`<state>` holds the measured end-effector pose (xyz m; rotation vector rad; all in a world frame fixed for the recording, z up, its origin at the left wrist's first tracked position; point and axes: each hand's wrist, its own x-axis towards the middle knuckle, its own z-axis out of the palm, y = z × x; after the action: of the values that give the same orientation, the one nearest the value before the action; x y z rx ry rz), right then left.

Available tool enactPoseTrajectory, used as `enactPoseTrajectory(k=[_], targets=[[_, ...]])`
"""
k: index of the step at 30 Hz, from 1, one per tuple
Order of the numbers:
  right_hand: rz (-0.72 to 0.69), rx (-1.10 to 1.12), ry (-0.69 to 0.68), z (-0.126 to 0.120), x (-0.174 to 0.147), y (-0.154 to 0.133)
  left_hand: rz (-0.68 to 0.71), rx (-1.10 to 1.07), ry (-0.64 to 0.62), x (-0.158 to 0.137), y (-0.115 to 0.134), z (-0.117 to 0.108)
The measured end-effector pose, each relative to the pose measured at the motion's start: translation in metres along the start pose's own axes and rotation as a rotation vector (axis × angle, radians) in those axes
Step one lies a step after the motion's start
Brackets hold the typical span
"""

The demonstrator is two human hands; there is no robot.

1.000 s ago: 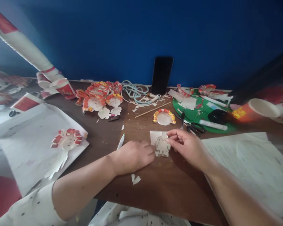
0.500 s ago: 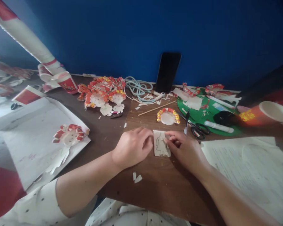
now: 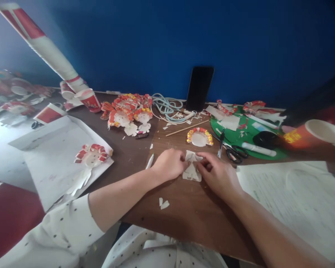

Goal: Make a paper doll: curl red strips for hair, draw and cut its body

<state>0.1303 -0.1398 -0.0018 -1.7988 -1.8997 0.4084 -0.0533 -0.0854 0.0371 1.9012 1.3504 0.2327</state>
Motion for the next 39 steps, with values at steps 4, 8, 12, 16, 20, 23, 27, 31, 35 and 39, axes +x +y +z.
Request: enactPoseTrajectory(k=[4,8,12,16,20,23,27,31,35,39], targets=[[0.084,0.227,0.151,-0.004,0.001,-0.003,-0.052,-0.319,0.064,0.005,-0.003,0.003],[0.226,0.495,0.126,-0.015,0.004,-0.011,-0.069,-0.506,0.064,0.003,0.0,0.005],[0.328,0.62,-0.067,-0.024,0.007,-0.016,-0.102,-0.652,0.062,0.001,0.001,0.012],[0.407,0.786,-0.14,-0.022,0.007,-0.014,-0.13,-0.732,0.009,0.001,-0.003,0.016],[0.427,0.798,-0.118,-0.017,0.006,-0.013,-0.158,-0.771,-0.052,0.0,-0.003,0.013],[0.41,0.756,-0.112,-0.018,0.006,-0.015,-0.181,-0.786,-0.071,-0.001,0.0,0.011],[0.389,0.681,-0.089,-0.02,0.005,-0.019,-0.167,-0.796,-0.076,-0.001,0.0,0.011],[0.393,0.654,-0.064,-0.02,0.004,-0.021,-0.137,-0.811,-0.069,0.0,-0.002,0.012],[0.398,0.655,-0.063,-0.021,0.005,-0.024,-0.127,-0.824,-0.074,0.0,-0.003,0.013],[0.381,0.633,-0.06,-0.022,0.004,-0.025,-0.128,-0.803,-0.057,-0.001,-0.003,0.012]])
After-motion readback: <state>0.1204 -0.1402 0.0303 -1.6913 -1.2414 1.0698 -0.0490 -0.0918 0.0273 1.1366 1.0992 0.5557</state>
